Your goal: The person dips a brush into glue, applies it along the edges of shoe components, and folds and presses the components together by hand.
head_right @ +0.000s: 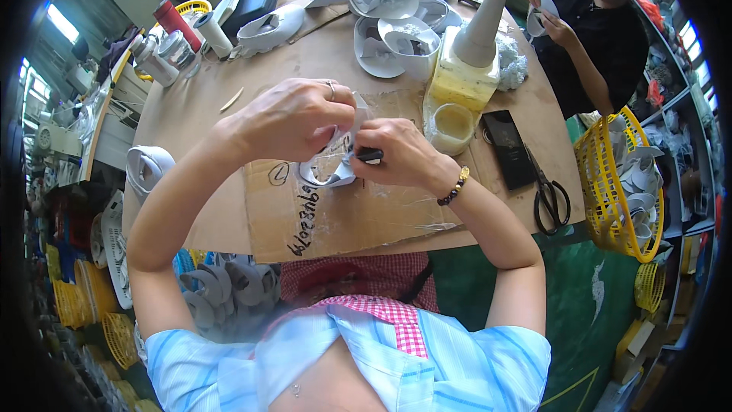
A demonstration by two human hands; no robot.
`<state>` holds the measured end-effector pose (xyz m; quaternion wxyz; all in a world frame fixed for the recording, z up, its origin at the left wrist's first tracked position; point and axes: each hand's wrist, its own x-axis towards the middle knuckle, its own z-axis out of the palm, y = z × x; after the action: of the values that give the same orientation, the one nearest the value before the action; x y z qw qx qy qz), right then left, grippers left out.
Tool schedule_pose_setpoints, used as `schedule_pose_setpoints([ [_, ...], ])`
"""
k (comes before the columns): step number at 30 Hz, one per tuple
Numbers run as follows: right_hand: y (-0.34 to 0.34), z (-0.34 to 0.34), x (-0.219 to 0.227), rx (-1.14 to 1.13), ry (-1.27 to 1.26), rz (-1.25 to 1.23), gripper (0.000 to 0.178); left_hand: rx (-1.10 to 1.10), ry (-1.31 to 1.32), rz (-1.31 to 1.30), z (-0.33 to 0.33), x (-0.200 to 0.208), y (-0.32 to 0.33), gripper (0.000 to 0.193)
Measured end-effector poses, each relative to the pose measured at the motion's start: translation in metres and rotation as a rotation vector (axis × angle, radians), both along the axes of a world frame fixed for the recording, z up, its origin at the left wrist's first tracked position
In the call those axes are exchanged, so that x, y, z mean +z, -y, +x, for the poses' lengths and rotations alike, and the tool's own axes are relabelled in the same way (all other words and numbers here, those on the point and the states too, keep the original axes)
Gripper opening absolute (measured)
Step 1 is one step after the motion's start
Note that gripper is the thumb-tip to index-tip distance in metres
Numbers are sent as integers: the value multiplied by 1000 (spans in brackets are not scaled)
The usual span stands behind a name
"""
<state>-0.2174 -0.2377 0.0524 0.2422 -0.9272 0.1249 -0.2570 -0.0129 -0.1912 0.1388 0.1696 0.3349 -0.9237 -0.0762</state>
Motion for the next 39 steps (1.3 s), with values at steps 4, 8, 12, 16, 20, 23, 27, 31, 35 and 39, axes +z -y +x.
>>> schedule_pose_setpoints([
  [4, -13, -9, -5, -4, 81, 216, 15, -24, -88, 4, -8, -6, -2, 18],
  [8, -19, -10, -5, -3, 160, 278, 13, -17, -58, -2, -11, -9, 12, 19],
  [12, -14, -2, -31, -255, 191, 55, 13, -2, -108, 57, -14, -24, 31, 18],
  [16, -5, -8, -34, -205, 72, -190, 13, 25, -104, 74, -11, -38, 39, 17],
  [20, -9, -25, -21, -214, 201, -256, 16, 81, -124, 17, 9, -31, 26, 14],
  [23, -7, -67, 9, -435, 316, -171, 17, 123, -163, -58, 33, -11, 9, 11],
  [27, -2, -91, 9, -588, 185, -76, 17, 535, -451, 4, 85, -9, -57, 7],
  [31, -4, -97, 3, -684, 226, -52, 19, 927, -1370, 773, 79, -112, -116, 16],
  [35, -9, -105, 14, -821, 158, 217, 26, 974, -1634, 825, 62, -146, -150, 16],
  [39, -23, -64, 2, -473, 401, 711, 24, 949, -1640, 690, 47, -146, -143, 15],
])
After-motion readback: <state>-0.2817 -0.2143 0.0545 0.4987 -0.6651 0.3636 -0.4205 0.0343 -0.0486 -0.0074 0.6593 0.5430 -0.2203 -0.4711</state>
